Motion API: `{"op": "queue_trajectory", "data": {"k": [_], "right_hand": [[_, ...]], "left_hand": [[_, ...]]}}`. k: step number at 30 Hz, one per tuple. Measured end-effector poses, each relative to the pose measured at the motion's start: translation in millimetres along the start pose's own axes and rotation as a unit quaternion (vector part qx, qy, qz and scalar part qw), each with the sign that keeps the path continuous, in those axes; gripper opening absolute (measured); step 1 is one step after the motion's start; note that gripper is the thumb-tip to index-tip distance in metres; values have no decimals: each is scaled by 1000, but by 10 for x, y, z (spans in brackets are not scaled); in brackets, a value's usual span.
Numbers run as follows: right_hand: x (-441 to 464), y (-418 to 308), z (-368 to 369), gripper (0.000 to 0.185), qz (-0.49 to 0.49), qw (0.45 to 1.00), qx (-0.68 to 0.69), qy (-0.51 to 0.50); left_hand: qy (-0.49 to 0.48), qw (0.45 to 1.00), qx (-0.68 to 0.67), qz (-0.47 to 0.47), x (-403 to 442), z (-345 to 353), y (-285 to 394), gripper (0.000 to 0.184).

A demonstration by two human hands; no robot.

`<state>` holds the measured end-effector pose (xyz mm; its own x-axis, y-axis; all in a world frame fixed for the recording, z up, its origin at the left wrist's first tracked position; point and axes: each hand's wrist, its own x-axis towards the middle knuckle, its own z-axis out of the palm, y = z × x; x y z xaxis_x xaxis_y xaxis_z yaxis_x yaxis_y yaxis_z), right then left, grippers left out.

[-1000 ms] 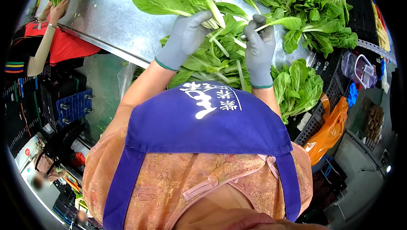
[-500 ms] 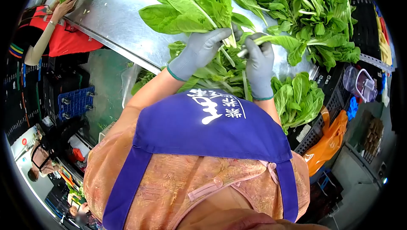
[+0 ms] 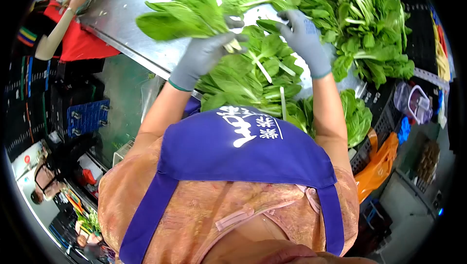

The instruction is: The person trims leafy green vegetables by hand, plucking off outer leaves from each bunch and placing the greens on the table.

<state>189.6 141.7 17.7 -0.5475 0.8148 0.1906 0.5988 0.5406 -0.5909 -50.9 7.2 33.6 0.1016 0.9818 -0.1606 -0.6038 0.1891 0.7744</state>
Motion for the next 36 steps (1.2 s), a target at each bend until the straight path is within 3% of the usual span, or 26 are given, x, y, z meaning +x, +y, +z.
{"op": "queue_trajectory", "data": {"k": [6, 8, 13, 14, 17, 18, 19, 22, 25, 27, 29, 30, 33, 35, 36], "right_hand": [[1000, 499, 574, 32, -16, 989, -141, 28], [1065, 692, 769, 34, 1, 985, -172, -2], [807, 469, 659, 37, 36, 973, -191, -128], [697, 397, 612, 35, 28, 976, -181, -117], [498, 444, 416, 33, 37, 989, -50, -138], [388, 335, 295, 30, 54, 993, 37, -94], [324, 327, 181, 27, 78, 979, 149, -119], [37, 91, -103, 29, 189, 897, 393, -70], [-209, -187, -191, 29, 187, 882, 433, -4], [-299, -280, -137, 30, 176, 875, 450, 16], [-387, -447, -62, 31, 183, 873, 450, 43], [-407, -532, -60, 32, 195, 888, 415, 37], [-461, -564, 118, 32, 192, 861, 469, 49], [-486, -552, 198, 32, 193, 837, 509, 56], [-511, -541, 229, 33, 204, 828, 519, 55]], "left_hand": [[-58, 992, 105, -35, -28, 139, 8, 34], [-61, 991, 115, -34, -51, 184, 27, 33], [-48, 989, 133, -44, -85, 187, -5, 28], [-41, 987, 148, -37, -73, 159, -21, 26], [-46, 984, 170, 10, -13, 3, -88, 19], [-54, 984, 162, 46, 0, -79, -149, 17], [-61, 983, 152, 82, 16, -83, -175, 14], [17, 1000, -16, 16, 30, 53, -110, 9], [19, 999, -19, 19, 85, 165, -149, 9], [-12, 982, 160, 99, 149, 140, -238, 12], [-66, 951, 255, 161, 192, 210, -318, 16], [-36, 967, 233, 99, 181, 270, -307, 22], [-78, 866, 452, 196, 212, 5, -609, 26], [8, 955, 256, 151, 96, 309, -449, 24], [41, 925, 343, 159, 84, 320, -413, 24]]}}
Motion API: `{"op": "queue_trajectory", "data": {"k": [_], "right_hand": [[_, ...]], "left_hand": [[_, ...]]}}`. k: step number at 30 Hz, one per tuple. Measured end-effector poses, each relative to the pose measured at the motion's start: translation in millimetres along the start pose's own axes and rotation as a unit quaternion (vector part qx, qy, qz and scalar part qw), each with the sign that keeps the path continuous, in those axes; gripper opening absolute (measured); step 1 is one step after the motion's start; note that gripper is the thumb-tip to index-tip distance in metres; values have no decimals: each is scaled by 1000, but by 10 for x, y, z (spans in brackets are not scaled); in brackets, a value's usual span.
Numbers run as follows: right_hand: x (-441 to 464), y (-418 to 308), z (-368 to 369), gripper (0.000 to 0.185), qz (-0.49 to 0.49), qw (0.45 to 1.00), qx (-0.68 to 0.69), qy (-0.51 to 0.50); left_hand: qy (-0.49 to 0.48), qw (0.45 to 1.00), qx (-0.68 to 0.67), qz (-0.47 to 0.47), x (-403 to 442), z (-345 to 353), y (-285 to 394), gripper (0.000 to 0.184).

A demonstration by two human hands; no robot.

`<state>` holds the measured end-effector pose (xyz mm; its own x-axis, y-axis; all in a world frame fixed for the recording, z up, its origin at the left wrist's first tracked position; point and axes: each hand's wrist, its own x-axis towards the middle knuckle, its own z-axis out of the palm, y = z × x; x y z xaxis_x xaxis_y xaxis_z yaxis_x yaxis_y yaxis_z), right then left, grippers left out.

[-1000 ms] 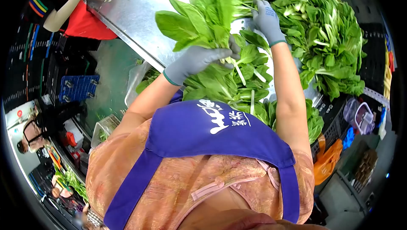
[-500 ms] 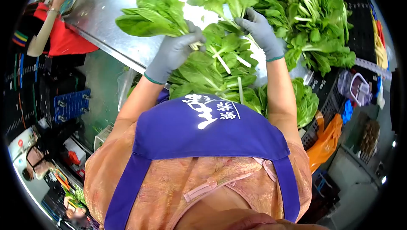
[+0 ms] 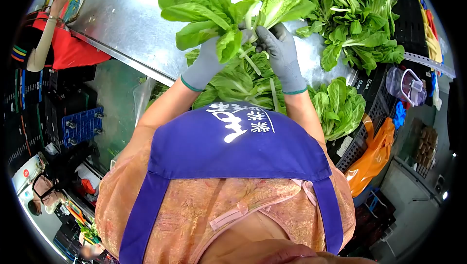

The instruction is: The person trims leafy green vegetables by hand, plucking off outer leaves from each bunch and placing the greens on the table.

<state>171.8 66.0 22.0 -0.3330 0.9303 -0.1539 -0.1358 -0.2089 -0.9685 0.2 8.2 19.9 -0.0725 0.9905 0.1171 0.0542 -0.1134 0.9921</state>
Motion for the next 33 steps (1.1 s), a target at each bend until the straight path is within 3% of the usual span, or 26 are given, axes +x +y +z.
{"op": "queue_trajectory", "data": {"k": [1, 4, 6, 7, 10, 11, 12, 15, 16, 19, 20, 22, 23, 24, 25, 27, 28, 30, 32, 33], "right_hand": [[-9, 13, 9, 33, 11, 1000, 12, 3], [-73, -55, 82, 34, 43, 985, 167, -9], [-38, 41, 14, 32, 68, 961, 264, -47], [-29, 70, -12, 32, 80, 945, 312, -65], [-8, -33, -8, 33, 91, 928, 361, 23], [-15, -29, -44, 33, 69, 949, 306, 24], [-18, -26, -114, 33, 45, 967, 248, 24], [-33, -52, -235, 31, -10, 998, 44, 43], [-55, -97, -257, 31, -21, 999, -26, 42], [-109, -170, -248, 27, -16, 980, -194, 29], [-142, -292, -162, 25, -4, 976, -217, 7], [-112, -336, -118, 30, 56, 956, -284, -56], [-115, -291, -86, 32, 7, 959, -278, -48], [-128, -236, -40, 35, -41, 961, -270, -38], [-146, -209, -4, 38, -88, 961, -262, -28], [-179, -243, 43, 42, -79, 974, -211, -19], [-203, -255, 65, 41, -68, 984, -165, -1], [-232, -257, 67, 41, -53, 995, -75, 36], [-255, -228, 6, 42, -44, 996, 14, 74], [-271, -220, -56, 41, -9, 998, -52, 43]], "left_hand": [[21, 995, 97, 4, -6, -9, 19, 24], [19, 991, -130, 6, -85, -2, 61, 23], [13, 984, 102, 144, -123, -94, 66, 25], [13, 978, 131, 163, -127, -96, 83, 28], [-28, 976, 139, 164, -195, -161, 164, 34], [-49, 978, 128, 156, -220, -223, 177, 34], [-60, 947, 219, 226, -205, -338, -26, 20], [-37, 993, 49, -96, -269, -393, 40, 22], [-4, 995, 41, -88, -277, -393, 56, 28], [25, 992, -54, -109, -84, -348, 103, 12], [15, 996, -18, -89, -39, -345, 130, 28], [-23, 999, 12, -34, 36, -283, 248, 29], [-43, 999, 28, -8, 58, -260, 275, 30], [-67, 990, -110, -66, 61, -253, 222, 29], [-60, 997, -51, -5, 84, -239, 169, 28], [-47, 990, 68, 117, 169, -221, 56, 28], [-27, 971, 192, 138, 207, -229, -2, 30], [18, 988, 100, 119, 257, -206, -76, 28], [37, 981, 153, 109, 239, -250, -141, 28], [34, 997, -26, 71, 246, -289, -147, 28]]}}
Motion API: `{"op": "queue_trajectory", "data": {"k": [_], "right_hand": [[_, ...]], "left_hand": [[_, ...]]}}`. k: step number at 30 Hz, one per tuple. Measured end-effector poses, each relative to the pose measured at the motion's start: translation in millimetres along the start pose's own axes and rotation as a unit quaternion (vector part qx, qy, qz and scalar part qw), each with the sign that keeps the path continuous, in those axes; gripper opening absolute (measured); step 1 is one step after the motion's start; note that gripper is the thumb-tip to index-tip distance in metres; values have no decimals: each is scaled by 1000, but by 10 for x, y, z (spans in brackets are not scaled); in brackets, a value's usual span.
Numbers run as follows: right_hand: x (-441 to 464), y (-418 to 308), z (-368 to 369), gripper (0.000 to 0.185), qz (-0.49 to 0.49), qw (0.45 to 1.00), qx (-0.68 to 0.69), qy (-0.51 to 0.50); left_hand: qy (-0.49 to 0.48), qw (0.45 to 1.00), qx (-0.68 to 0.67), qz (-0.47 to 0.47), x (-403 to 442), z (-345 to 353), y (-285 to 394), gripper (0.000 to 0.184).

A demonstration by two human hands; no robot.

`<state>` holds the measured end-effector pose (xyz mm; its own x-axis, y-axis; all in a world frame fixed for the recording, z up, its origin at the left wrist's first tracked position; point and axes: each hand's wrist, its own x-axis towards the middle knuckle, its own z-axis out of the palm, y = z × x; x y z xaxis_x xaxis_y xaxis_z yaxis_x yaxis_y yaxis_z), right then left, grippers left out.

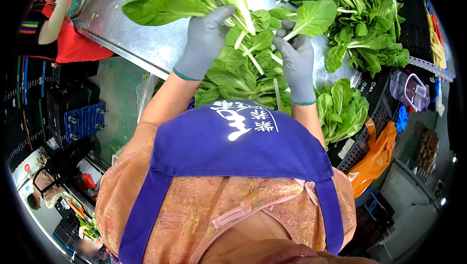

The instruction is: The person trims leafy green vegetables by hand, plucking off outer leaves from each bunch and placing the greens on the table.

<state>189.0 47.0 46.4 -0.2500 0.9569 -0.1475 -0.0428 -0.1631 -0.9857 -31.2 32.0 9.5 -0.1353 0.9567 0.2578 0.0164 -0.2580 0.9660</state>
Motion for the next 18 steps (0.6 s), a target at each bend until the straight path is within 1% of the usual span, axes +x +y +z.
{"op": "queue_trajectory", "data": {"k": [1, 2, 3, 4, 6, 7, 8, 9, 10, 11, 12, 13, 14, 15, 16, 18], "right_hand": [[-10, 13, -96, 40, 30, 997, -66, -35], [-7, 36, -192, 40, 58, 987, -132, -69], [10, 83, -285, 40, 38, 919, -372, -127], [20, 136, -298, 42, -26, 909, -404, -95], [9, 214, -312, 46, -150, 874, -462, -27], [3, 8, -223, 47, -83, 933, -348, -32], [3, -109, -130, 46, -44, 956, -284, -55], [14, -199, -34, 46, -8, 973, -217, -77], [39, -240, 23, 45, 25, 984, -149, -98], [104, -106, 27, 40, -12, 983, -146, -112], [131, -107, 12, 38, 2, 988, -103, -112], [156, -113, -5, 36, 16, 992, -60, -113], [167, -114, -18, 35, 33, 993, -16, -116], [161, -109, -15, 27, 23, 994, 24, -108], [159, -88, -39, 26, 35, 993, 29, -108], [134, -10, -115, 23, 59, 992, 41, -107]], "left_hand": [[11, 983, -177, -44, 25, -40, 1, 28], [21, 934, -347, -86, 51, -71, 15, 28], [44, 949, -298, -93, 47, -57, 103, 27], [66, 961, -247, -102, 43, -43, 191, 26], [40, 956, -267, -114, 75, -47, 283, 26], [3, 989, -130, -63, 39, -27, 276, 25], [-34, 999, 9, -11, -19, 3, 254, 25], [-72, 985, 147, 46, -68, 32, 240, 25], [-106, 948, 283, 104, -93, 60, 252, 25], [-127, 975, 170, 71, -120, 78, 207, 26], [-142, 988, 55, 35, -147, 96, 163, 29], [-132, 988, -82, -2, -173, 105, 71, 30], [-121, 986, -108, -26, -217, 75, 13, 29], [-108, 984, -134, -49, -201, 85, 139, 27], [-94, 980, -161, -71, -184, 95, 266, 26], [-77, 971, -209, -83, -116, 142, 611, 18]]}}
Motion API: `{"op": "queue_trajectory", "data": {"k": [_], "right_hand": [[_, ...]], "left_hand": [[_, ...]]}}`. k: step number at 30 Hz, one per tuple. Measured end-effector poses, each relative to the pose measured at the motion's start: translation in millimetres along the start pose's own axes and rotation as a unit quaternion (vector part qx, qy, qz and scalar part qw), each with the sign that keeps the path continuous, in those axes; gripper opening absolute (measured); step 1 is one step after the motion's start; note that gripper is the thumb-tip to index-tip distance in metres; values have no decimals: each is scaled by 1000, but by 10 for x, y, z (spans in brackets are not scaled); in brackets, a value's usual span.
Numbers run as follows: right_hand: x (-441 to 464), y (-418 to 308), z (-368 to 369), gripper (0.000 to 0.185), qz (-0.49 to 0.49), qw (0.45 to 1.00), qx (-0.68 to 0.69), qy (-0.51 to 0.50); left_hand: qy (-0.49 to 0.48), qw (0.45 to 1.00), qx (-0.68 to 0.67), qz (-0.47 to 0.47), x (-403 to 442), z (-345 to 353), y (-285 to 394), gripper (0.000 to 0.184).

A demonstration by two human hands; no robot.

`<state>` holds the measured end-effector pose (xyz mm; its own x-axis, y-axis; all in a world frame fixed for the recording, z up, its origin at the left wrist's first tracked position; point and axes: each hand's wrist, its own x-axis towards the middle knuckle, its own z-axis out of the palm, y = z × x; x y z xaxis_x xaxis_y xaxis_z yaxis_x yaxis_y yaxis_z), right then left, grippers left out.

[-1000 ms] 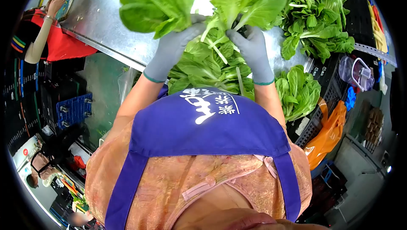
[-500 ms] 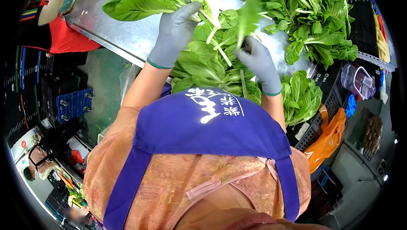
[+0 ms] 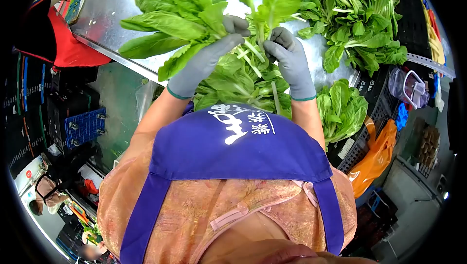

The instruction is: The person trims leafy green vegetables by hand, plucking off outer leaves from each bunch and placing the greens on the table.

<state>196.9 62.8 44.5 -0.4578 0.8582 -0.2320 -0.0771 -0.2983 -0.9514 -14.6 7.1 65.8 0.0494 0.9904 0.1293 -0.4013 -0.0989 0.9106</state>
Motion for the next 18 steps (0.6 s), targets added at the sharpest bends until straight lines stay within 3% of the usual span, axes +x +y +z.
{"op": "queue_trajectory", "data": {"k": [1, 3, 6, 8, 9, 18], "right_hand": [[-16, 57, -9, 22, -12, 1000, 1, 8], [-19, 142, -28, 19, -39, 999, 1, 24], [-42, 159, -52, 21, -30, 999, -28, 10], [-64, 88, 21, 24, -31, 999, -43, 6], [-75, 57, 54, 26, -32, 998, -51, 4], [-43, 77, 46, 28, -22, 994, -102, 14]], "left_hand": [[36, 999, -9, -1, -26, 13, -5, 12], [45, 995, 90, 0, -31, -129, -119, 12], [55, 990, 126, -2, 35, -209, -209, 14], [62, 992, 92, -53, 107, -130, -166, 15], [79, 995, 57, -35, 134, -63, -165, 24], [77, 996, 41, -10, 202, -93, -322, 23]]}}
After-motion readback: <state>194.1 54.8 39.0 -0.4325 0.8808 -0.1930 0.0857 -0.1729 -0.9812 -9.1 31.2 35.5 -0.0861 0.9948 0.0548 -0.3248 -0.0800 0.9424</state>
